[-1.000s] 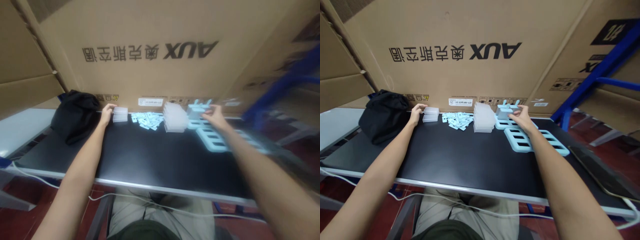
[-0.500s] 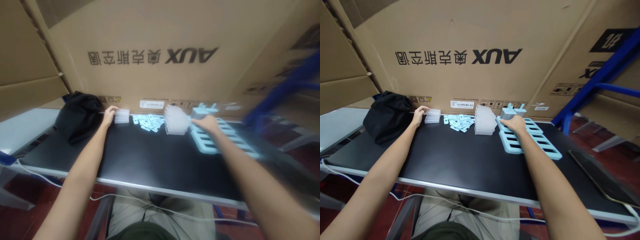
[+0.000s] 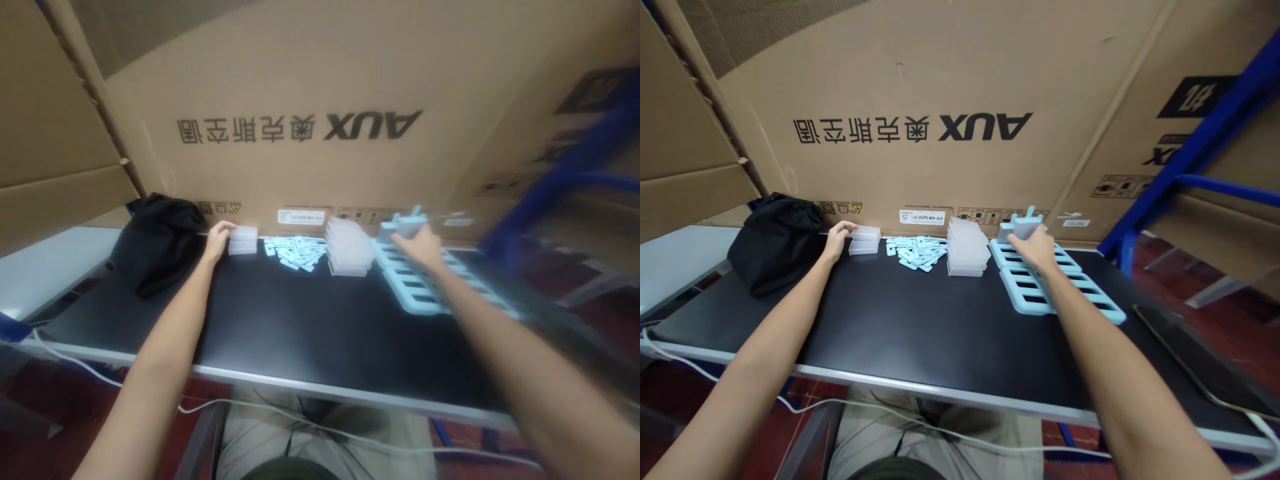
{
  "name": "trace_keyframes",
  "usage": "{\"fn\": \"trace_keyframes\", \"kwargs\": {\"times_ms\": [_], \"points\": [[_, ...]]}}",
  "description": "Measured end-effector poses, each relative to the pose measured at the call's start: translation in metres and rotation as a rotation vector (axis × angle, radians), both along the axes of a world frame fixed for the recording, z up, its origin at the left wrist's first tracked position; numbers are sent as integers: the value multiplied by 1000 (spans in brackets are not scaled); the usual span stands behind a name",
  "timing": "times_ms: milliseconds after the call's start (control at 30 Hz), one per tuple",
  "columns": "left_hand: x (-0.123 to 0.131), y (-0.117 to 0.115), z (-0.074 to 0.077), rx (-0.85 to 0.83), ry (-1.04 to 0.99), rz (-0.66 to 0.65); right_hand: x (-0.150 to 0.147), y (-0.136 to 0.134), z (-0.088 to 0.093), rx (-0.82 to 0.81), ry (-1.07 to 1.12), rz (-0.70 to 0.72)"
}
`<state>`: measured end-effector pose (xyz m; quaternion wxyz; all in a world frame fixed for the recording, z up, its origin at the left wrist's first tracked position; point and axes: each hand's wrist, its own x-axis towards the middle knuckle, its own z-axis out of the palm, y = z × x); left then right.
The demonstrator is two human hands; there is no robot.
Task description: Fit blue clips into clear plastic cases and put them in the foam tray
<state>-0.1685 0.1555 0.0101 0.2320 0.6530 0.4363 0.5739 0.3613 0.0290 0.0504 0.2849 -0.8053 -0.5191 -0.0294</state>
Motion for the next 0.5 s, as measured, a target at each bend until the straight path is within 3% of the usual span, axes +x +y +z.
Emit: {"fn": "trace_keyframes", "kwargs": {"times_ms": [100, 200, 300, 400, 500], "points": [[1, 0, -1, 1, -8, 11, -4, -3, 36, 86, 56, -47], [2, 1, -2, 0, -19, 25, -29, 2, 78, 178, 3, 127], [3, -1, -1, 5, -22, 35, -72, 13, 108, -81, -293, 324], [3, -3, 0, 14, -24, 36, -115, 26, 117, -293, -551, 419], [3, -3, 0, 22, -30, 38, -141, 38, 112, -315, -661, 429]]}}
